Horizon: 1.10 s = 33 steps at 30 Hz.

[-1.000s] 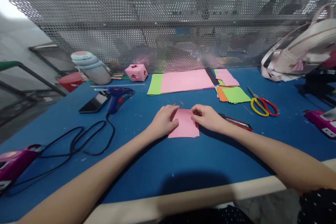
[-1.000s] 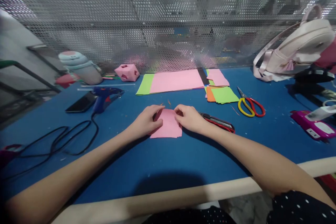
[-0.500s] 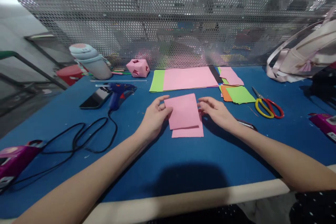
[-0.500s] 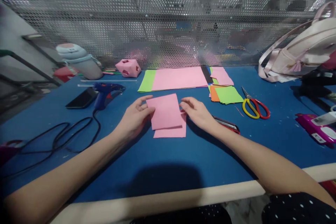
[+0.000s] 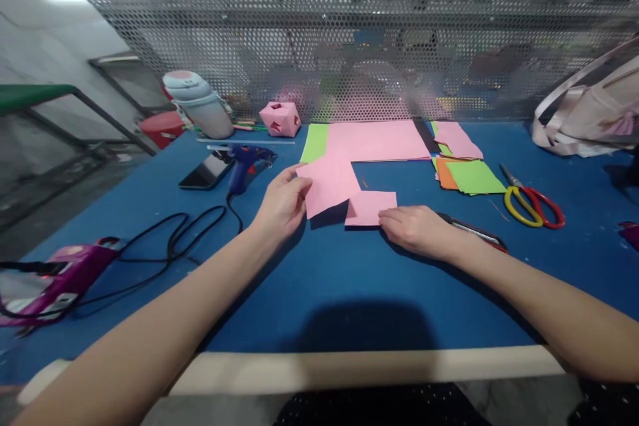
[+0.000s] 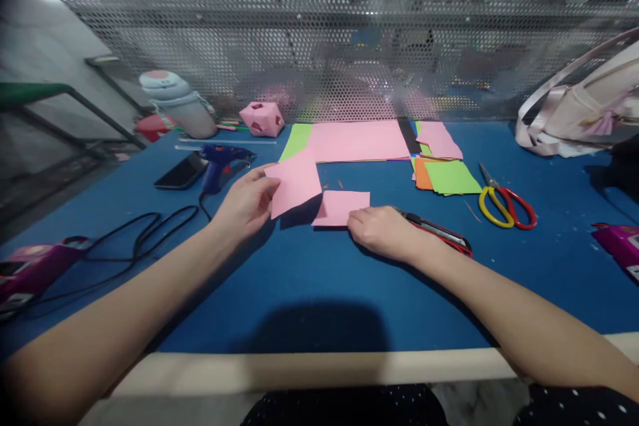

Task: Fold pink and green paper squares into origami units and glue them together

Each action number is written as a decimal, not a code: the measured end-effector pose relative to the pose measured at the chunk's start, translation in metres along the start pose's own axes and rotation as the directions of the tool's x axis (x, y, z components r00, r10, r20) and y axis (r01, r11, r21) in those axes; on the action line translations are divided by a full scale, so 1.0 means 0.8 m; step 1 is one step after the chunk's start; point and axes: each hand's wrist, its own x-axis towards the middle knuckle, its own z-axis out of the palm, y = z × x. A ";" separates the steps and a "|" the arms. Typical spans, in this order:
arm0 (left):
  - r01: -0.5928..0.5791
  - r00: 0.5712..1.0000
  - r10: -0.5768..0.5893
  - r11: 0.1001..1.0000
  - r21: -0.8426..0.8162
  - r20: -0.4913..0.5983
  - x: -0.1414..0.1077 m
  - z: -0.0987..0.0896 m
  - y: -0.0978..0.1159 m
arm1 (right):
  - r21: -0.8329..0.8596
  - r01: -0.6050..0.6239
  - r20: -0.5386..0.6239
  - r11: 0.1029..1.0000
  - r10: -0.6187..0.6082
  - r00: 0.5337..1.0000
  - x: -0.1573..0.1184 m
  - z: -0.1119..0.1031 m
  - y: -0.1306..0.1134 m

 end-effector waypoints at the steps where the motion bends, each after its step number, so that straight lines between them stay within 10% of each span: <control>1: 0.001 1.000 -0.001 1.000 0.004 -0.002 0.000 0.000 0.000 | -0.003 -0.008 -0.049 1.000 0.008 0.999 0.001 -0.003 0.002; 4: 0.013 1.000 -0.013 1.000 0.026 -0.011 0.000 -0.003 0.000 | 0.072 -0.088 -0.208 0.994 0.101 0.973 0.006 -0.029 0.012; 8: 0.052 0.999 -0.052 0.997 0.056 0.009 0.000 -0.006 -0.004 | 0.481 -0.137 -0.465 0.866 0.385 0.797 0.003 -0.095 0.044; 12: 0.120 0.992 -0.122 0.988 0.100 0.016 -0.003 -0.005 -0.012 | 0.145 -0.162 -0.725 0.976 0.217 0.654 -0.027 -0.139 0.089; 18: 0.193 0.976 -0.203 0.975 0.110 0.082 -0.006 -0.001 -0.024 | -0.326 -0.147 -0.305 0.934 0.043 0.951 -0.086 -0.100 0.164; 25: 0.237 0.961 -0.256 0.958 0.159 0.105 -0.015 0.016 -0.024 | -0.308 -0.216 -0.338 0.927 0.105 0.935 -0.091 -0.095 0.147; 29: 0.219 0.956 -0.253 0.952 0.214 0.147 -0.029 0.039 -0.013 | 0.202 -0.223 -0.321 0.954 0.280 0.905 -0.058 -0.092 0.076; 33: 0.169 0.957 -0.216 0.958 0.233 0.194 -0.040 0.059 -0.009 | 0.661 -0.291 -0.014 0.692 0.399 0.917 -0.029 -0.069 0.026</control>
